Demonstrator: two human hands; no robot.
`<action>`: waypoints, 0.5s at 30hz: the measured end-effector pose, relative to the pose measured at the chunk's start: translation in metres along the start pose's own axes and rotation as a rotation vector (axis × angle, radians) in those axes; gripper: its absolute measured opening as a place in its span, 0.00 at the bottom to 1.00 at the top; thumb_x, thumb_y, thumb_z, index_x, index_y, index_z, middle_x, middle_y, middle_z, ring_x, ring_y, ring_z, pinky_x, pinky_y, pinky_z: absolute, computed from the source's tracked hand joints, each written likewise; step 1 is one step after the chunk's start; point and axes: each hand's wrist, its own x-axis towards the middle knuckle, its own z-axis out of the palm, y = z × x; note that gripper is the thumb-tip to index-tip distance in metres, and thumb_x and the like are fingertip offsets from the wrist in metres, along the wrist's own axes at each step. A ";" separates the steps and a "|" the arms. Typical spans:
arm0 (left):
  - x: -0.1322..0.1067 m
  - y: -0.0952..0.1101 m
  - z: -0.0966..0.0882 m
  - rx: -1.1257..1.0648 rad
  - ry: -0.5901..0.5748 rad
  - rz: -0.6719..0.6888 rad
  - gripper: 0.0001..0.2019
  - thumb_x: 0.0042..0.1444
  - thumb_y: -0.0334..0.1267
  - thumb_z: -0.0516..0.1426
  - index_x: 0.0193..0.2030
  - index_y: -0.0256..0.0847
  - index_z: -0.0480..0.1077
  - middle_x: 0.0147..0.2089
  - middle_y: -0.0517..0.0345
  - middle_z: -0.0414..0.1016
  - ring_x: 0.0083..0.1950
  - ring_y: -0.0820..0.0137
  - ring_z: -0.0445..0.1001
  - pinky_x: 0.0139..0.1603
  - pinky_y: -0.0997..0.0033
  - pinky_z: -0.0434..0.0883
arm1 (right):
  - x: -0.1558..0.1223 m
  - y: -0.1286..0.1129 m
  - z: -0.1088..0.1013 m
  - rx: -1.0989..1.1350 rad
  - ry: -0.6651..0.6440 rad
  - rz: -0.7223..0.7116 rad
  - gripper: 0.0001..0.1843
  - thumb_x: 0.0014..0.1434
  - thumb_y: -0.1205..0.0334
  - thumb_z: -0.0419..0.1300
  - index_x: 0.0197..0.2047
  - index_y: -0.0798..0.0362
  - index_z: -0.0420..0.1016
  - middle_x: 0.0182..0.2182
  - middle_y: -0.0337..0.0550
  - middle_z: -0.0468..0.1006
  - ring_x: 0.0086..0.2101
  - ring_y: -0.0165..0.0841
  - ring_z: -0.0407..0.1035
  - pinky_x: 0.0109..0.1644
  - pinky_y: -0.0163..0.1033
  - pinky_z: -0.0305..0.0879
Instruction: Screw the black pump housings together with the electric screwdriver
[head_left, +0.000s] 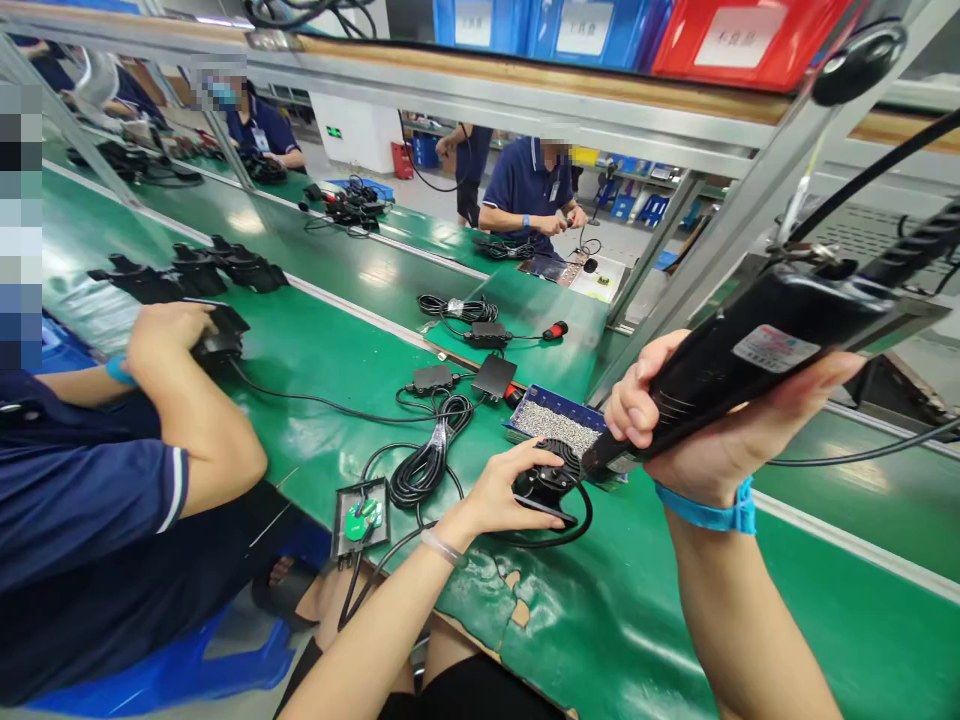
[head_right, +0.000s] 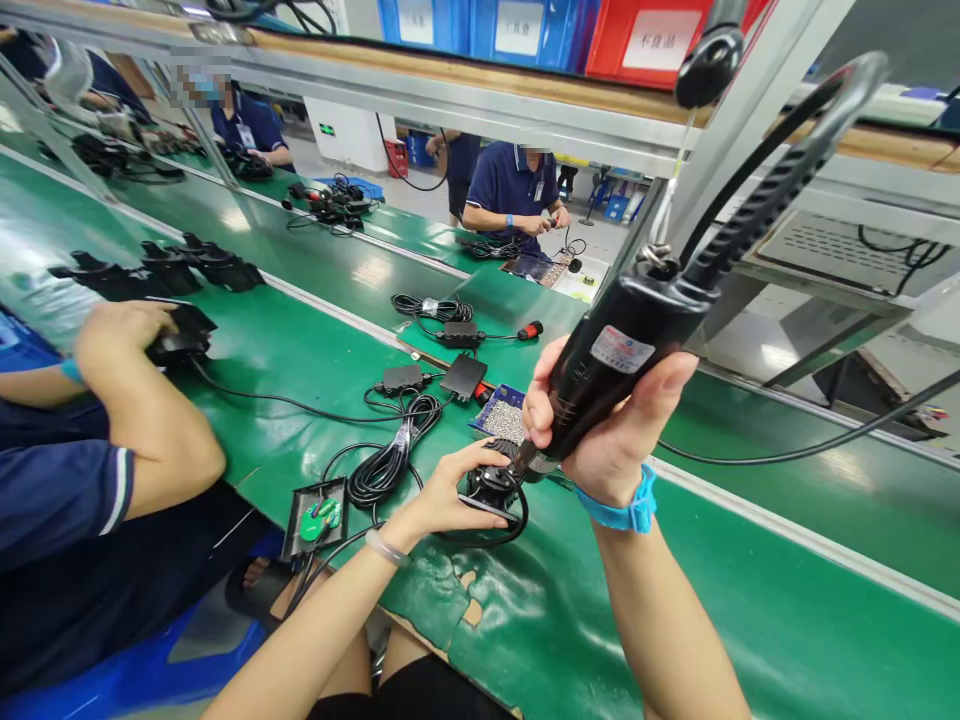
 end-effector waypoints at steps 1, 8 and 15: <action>0.000 0.000 -0.001 -0.001 -0.003 -0.005 0.33 0.40 0.46 0.75 0.53 0.40 0.76 0.55 0.46 0.81 0.68 0.50 0.70 0.70 0.53 0.66 | -0.001 -0.001 0.000 -0.005 -0.002 0.004 0.39 0.47 0.18 0.54 0.26 0.49 0.75 0.11 0.32 0.65 0.11 0.27 0.57 0.16 0.35 0.56; 0.003 0.003 -0.003 -0.037 0.036 -0.073 0.33 0.36 0.45 0.76 0.51 0.40 0.78 0.55 0.46 0.81 0.66 0.50 0.72 0.70 0.52 0.65 | 0.008 -0.022 -0.020 -0.107 0.073 -0.119 0.37 0.54 0.24 0.53 0.33 0.52 0.80 0.13 0.36 0.69 0.14 0.30 0.62 0.16 0.37 0.57; -0.004 0.020 -0.011 -0.412 0.365 -0.169 0.35 0.32 0.45 0.77 0.50 0.40 0.74 0.47 0.53 0.80 0.46 0.62 0.79 0.52 0.64 0.76 | 0.034 0.025 -0.073 -0.165 0.383 0.066 0.40 0.42 0.21 0.59 0.35 0.52 0.76 0.19 0.39 0.74 0.20 0.31 0.68 0.25 0.37 0.68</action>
